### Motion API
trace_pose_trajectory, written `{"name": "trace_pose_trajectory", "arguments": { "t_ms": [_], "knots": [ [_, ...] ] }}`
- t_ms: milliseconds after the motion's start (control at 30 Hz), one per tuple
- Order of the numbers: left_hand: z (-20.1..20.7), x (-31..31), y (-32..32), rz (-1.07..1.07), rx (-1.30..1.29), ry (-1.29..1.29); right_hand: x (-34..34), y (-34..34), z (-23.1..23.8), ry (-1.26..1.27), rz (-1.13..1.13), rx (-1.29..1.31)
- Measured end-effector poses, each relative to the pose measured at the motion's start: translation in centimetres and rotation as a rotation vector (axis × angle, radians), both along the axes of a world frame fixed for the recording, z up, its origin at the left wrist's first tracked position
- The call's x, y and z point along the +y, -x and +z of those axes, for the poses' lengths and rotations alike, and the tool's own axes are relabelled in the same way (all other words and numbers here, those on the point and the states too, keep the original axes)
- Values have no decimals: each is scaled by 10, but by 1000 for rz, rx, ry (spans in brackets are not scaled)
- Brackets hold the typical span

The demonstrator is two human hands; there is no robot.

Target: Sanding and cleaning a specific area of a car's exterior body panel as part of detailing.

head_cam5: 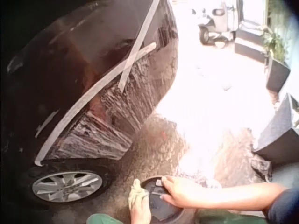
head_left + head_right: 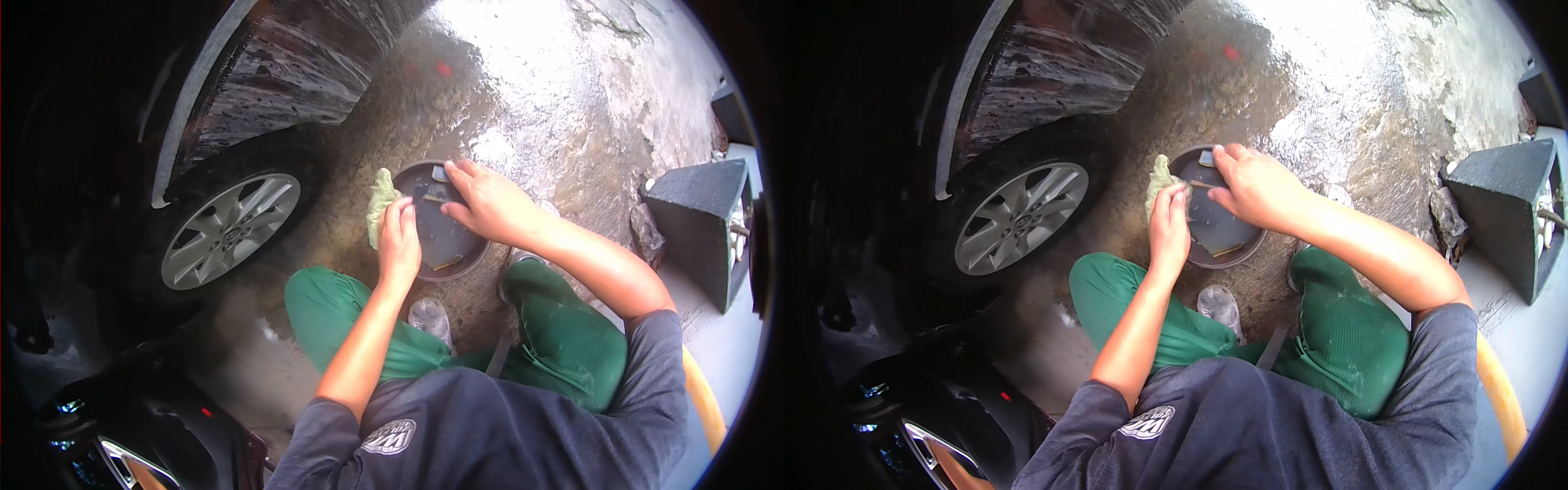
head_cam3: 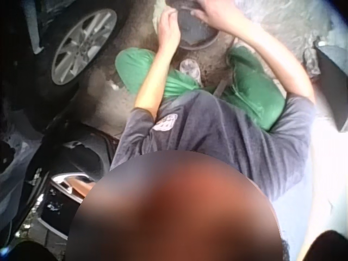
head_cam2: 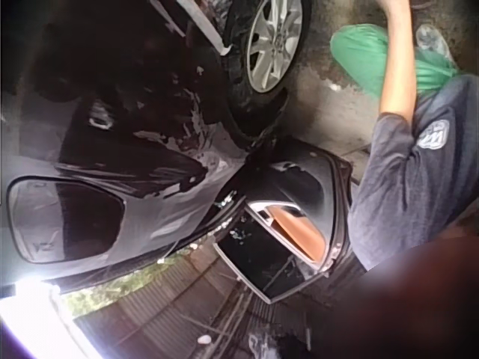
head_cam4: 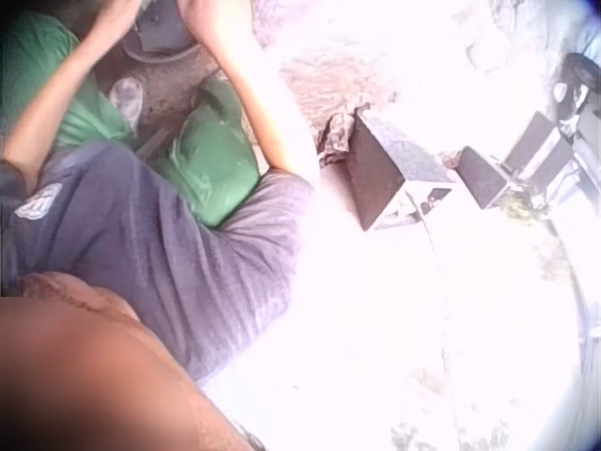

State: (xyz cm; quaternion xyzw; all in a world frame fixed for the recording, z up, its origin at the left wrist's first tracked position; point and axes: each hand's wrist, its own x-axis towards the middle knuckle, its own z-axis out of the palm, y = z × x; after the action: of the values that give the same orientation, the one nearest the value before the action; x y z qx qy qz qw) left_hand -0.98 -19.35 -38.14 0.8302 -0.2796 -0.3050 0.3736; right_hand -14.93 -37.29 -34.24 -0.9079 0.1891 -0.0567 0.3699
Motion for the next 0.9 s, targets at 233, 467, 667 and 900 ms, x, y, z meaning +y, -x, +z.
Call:
{"name": "trace_pose_trajectory", "arguments": {
  "t_ms": [233, 467, 667, 900],
  "knots": [
    [-18, 35, -58, -96, -57, -365, 0, -10, 6, -542, 133, 329],
    [86, 43, -39, 105, 51, -29, 6, 1, -39, -937, -86, 295],
    [108, 36, -27, 313, 485, 413, 3, -5, -17, -1263, -230, 293],
    [-26, -40, 9, -572, -23, -425, -11, -1, -19, -894, -311, 96]
  ]
}}
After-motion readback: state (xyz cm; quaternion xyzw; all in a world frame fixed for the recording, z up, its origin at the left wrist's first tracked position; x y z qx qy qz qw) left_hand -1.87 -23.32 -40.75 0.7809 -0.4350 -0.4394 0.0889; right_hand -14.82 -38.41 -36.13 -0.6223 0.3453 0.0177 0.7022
